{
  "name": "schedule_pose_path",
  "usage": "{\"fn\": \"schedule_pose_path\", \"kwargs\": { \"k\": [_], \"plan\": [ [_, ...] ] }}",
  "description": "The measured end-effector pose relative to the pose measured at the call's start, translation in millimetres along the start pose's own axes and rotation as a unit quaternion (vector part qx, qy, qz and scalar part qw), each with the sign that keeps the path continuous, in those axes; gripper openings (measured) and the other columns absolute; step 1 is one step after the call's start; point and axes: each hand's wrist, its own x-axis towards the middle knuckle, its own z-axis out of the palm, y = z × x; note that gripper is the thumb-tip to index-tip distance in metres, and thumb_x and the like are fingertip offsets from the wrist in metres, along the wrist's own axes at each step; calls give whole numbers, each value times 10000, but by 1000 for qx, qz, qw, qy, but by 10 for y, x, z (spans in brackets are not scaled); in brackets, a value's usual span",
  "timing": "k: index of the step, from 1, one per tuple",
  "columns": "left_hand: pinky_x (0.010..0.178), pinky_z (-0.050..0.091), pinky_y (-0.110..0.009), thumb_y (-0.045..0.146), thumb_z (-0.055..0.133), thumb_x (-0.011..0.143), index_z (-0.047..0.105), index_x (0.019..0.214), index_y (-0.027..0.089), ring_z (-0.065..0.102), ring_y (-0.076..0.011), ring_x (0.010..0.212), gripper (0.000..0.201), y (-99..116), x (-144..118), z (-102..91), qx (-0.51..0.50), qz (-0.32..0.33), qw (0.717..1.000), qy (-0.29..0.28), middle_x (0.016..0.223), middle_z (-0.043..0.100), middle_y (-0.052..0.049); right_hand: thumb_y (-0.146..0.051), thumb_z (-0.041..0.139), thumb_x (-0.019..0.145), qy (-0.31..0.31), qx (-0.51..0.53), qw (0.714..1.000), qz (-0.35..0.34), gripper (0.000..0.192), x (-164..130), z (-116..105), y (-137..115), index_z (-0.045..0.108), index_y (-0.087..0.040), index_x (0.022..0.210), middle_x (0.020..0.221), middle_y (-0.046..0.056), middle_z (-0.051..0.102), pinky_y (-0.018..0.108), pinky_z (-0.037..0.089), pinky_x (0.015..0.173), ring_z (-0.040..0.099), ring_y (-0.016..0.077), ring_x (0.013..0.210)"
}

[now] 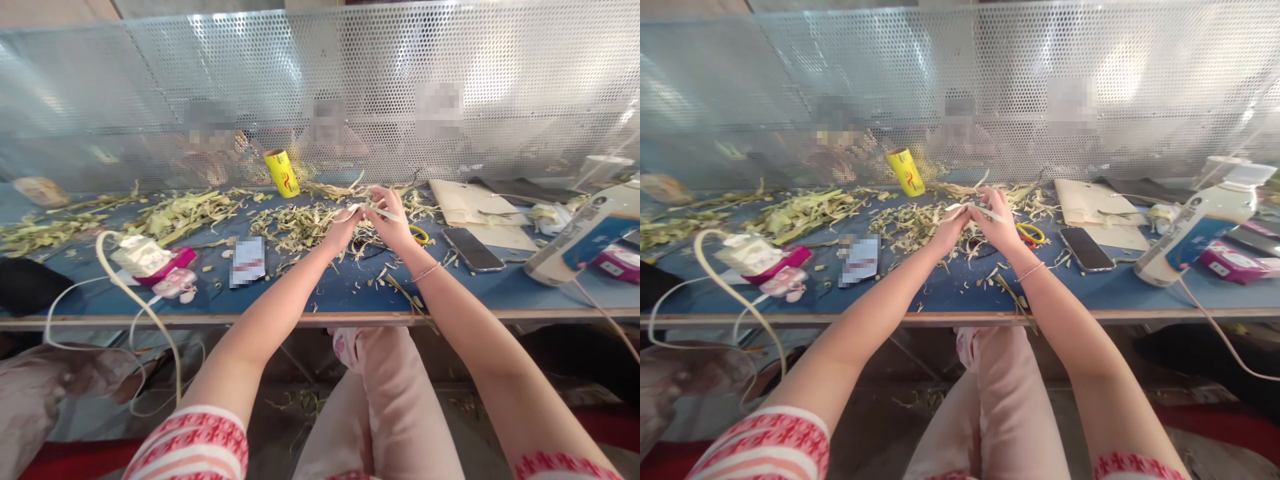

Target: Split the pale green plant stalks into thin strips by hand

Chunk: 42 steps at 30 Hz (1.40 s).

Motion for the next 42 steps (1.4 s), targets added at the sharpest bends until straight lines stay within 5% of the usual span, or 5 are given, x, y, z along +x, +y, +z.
{"fn": "schedule_pose_path", "kwargs": {
  "k": [5,9,16,26,42],
  "plan": [
    [770,394,-269,182,549,817,602,683,176,528,-160,781,144,130,-33,31,-43,17,999,-28,704,589,-7,-260,595,791,-15,7,999,37,74,35,-21,-19,615,-189,800,872,43,553,365,470,792,506,154,780],
    [753,382,-256,89,524,777,601,631,168,517,-141,725,183,181,-51,42,-31,-8,999,-6,666,578,3,-360,589,804,-13,98,987,125,220,48,3,19,579,-193,662,663,0,520,316,458,707,503,137,687],
    [615,329,-234,154,528,831,569,727,189,429,-106,599,117,135,-61,31,-46,6,999,19,599,466,35,-409,658,742,12,390,872,297,218,62,-13,-29,595,-200,734,740,3,627,222,494,593,546,87,613],
    [587,327,-247,345,473,926,574,708,189,399,-99,547,286,29,-39,48,-131,1,989,69,551,427,26,-492,438,874,-27,422,861,282,351,77,-116,-33,633,-202,914,886,53,687,272,560,713,639,118,739],
    [461,263,-225,415,463,925,484,654,180,333,-55,453,359,102,15,27,-273,-91,951,115,532,393,41,-255,764,675,-64,488,833,254,349,34,-96,-112,644,-218,1001,957,4,700,220,557,842,670,85,840]
  ]
}}
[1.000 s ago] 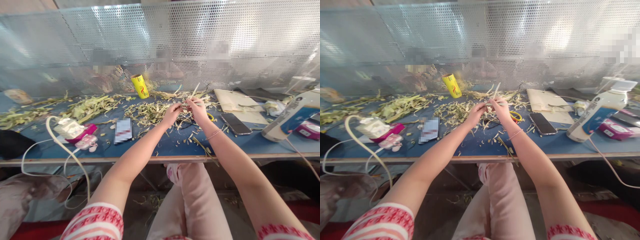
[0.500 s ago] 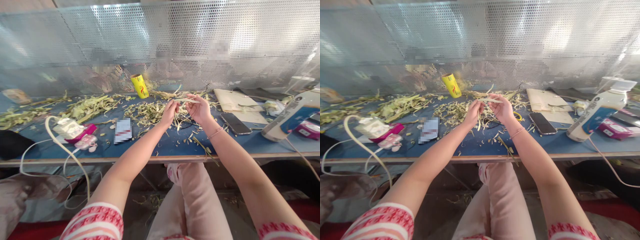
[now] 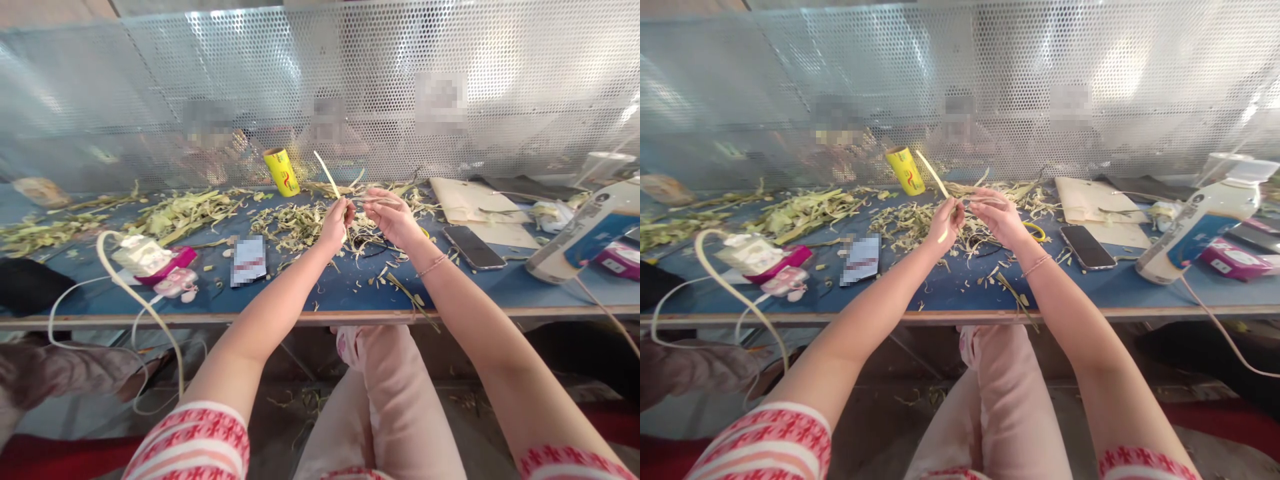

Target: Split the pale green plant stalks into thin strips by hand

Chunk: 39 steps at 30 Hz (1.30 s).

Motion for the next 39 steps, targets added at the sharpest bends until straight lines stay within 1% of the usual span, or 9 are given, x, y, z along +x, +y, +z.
{"fn": "schedule_pose_path", "kwargs": {
  "k": [5,10,19,21,23,26,28,34,39],
  "plan": [
    [488,289,-229,407,440,936,496,688,193,339,-68,469,333,-71,26,-47,45,30,998,-11,521,360,45,-289,786,659,105,23,994,19,374,59,-9,32,562,-261,958,879,-55,676,212,570,734,660,71,746],
    [518,297,-245,460,456,919,486,723,203,352,-78,501,325,-91,3,-56,125,95,987,-30,567,419,32,-379,820,617,59,-1,993,103,387,39,29,91,539,-220,830,735,-65,619,175,510,581,594,47,611],
    [598,336,-260,623,516,795,497,778,214,412,-101,555,410,-139,-6,-53,155,108,981,-41,583,484,21,-494,673,736,89,-104,991,-2,322,79,-45,113,501,-228,796,747,-37,535,216,421,531,475,63,568],
    [617,348,-265,609,506,815,502,783,216,426,-109,573,395,-147,1,-63,156,113,980,-47,584,483,18,-486,600,796,102,-206,970,-75,288,70,-60,106,497,-222,749,675,-30,471,239,406,541,430,80,562],
    [633,353,-268,569,491,853,499,784,218,433,-113,581,358,-139,-3,-69,166,124,977,-52,590,479,16,-447,552,838,105,-331,923,-166,239,35,-49,83,538,-217,773,689,-7,456,273,427,589,440,109,614],
    [635,339,-271,471,505,890,491,769,218,428,-115,567,280,-100,-36,-68,218,149,963,-60,588,469,19,-358,551,845,85,-461,850,-240,230,-30,-14,41,600,-223,1025,928,58,510,321,467,645,478,134,701],
    [618,314,-272,395,539,889,487,755,217,415,-115,546,229,-76,-61,-66,276,164,944,-76,577,454,25,-328,549,852,62,-503,824,-253,291,-55,0,26,588,-240,1126,1056,85,492,342,486,653,478,128,694],
    [577,282,-265,265,503,882,506,814,205,447,-132,539,91,-135,-27,-105,430,193,876,-101,579,486,30,-277,501,901,-13,-511,784,-353,138,-47,16,37,622,-212,914,991,82,524,343,518,668,515,138,731],
    [581,309,-256,261,438,890,485,786,202,476,-128,578,129,-161,-3,-133,468,217,852,-89,609,522,27,-305,548,878,-18,-512,770,-380,228,-98,64,45,621,-256,1089,999,79,544,364,555,731,555,193,908]
  ]
}}
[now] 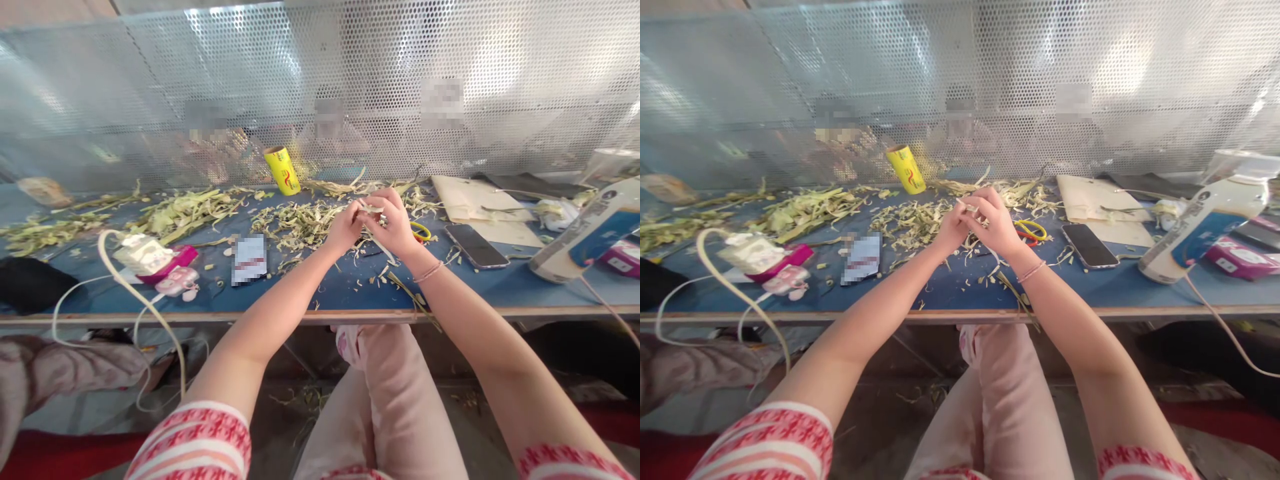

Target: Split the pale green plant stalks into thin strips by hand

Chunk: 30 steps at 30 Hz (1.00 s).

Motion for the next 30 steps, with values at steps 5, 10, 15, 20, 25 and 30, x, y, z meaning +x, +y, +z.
{"fn": "schedule_pose_path", "kwargs": {
  "k": [5,10,15,20,25,30],
  "plan": [
    [557,252,-269,286,423,898,451,732,210,417,-122,514,185,77,1,-31,12,-27,1000,-9,521,433,43,-282,438,932,31,-10,999,16,379,-24,-22,-9,565,-309,1287,1092,101,521,409,547,812,551,221,1008],
    [569,295,-258,201,414,886,462,726,201,434,-109,509,167,122,24,-42,-72,-67,995,6,535,473,41,-276,456,933,27,15,1000,2,324,3,-17,8,664,-317,1178,1016,78,572,392,534,810,590,190,924],
    [529,305,-241,162,374,906,437,708,201,402,-96,425,211,111,65,-47,-170,-161,971,45,438,399,72,-226,481,908,-43,97,994,16,264,47,-33,-2,727,-274,991,912,50,667,356,529,813,623,165,868],
    [498,313,-218,343,402,944,493,766,189,411,-78,429,252,18,98,1,-279,-191,939,67,479,441,60,-169,478,854,-94,167,977,94,233,36,-66,108,703,-214,888,818,36,667,329,537,746,624,150,771],
    [441,257,-195,516,424,914,519,807,198,364,-60,425,349,-10,90,21,-375,-174,909,57,490,395,64,-208,593,818,-122,108,986,22,238,17,-66,176,659,-216,1046,962,67,669,373,525,842,628,190,929],
    [429,252,-195,577,477,867,527,787,193,349,-52,431,395,-22,93,31,-399,-156,901,64,507,364,63,-287,583,873,-126,66,990,1,152,25,-41,123,688,-224,964,940,73,681,365,520,839,634,184,892]
  ]
}}
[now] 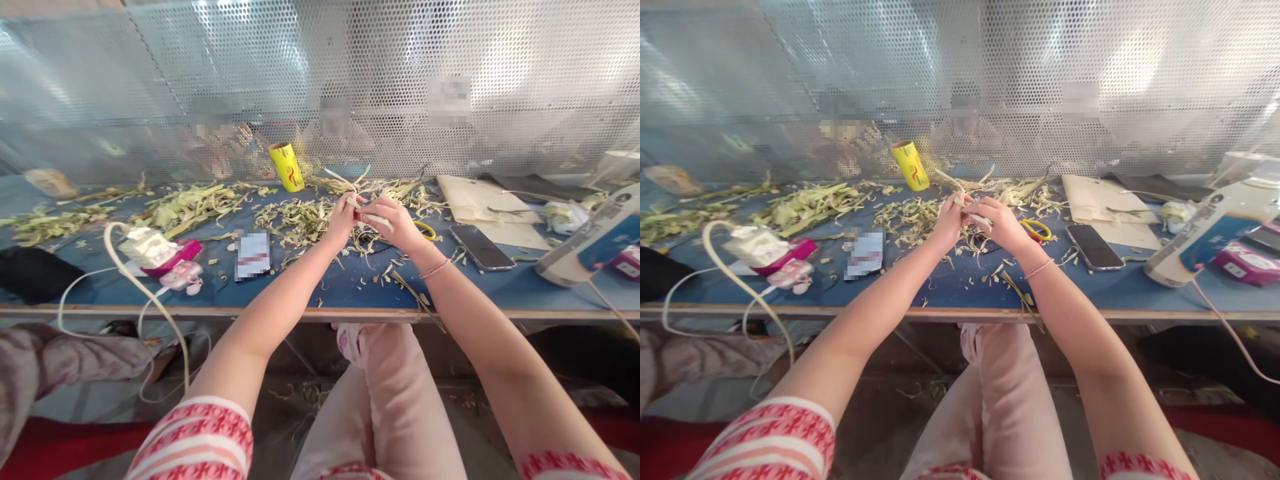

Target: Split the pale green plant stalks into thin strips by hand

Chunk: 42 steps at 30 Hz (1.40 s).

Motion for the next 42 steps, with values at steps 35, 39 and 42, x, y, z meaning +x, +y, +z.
{"fn": "schedule_pose_path", "kwargs": {
  "k": [35,39,42],
  "plan": [
    [464,220,-226,545,663,742,503,640,162,336,-36,459,427,49,-70,7,68,-5,986,-154,542,419,55,-487,712,727,85,434,788,428,321,61,36,41,600,-194,795,726,-27,611,200,439,499,526,57,549],
    [466,240,-222,546,673,731,485,621,164,345,-34,464,440,85,-89,13,71,-8,983,-166,541,424,54,-464,722,734,119,433,801,396,306,56,1,107,577,-201,796,675,-51,573,175,394,445,467,37,494],
    [475,265,-216,555,675,722,501,636,162,366,-35,476,439,117,-107,18,74,-15,981,-176,548,437,51,-478,725,729,154,402,816,385,331,59,-16,157,556,-192,721,648,-53,548,164,366,418,429,25,471]
  ]
}}
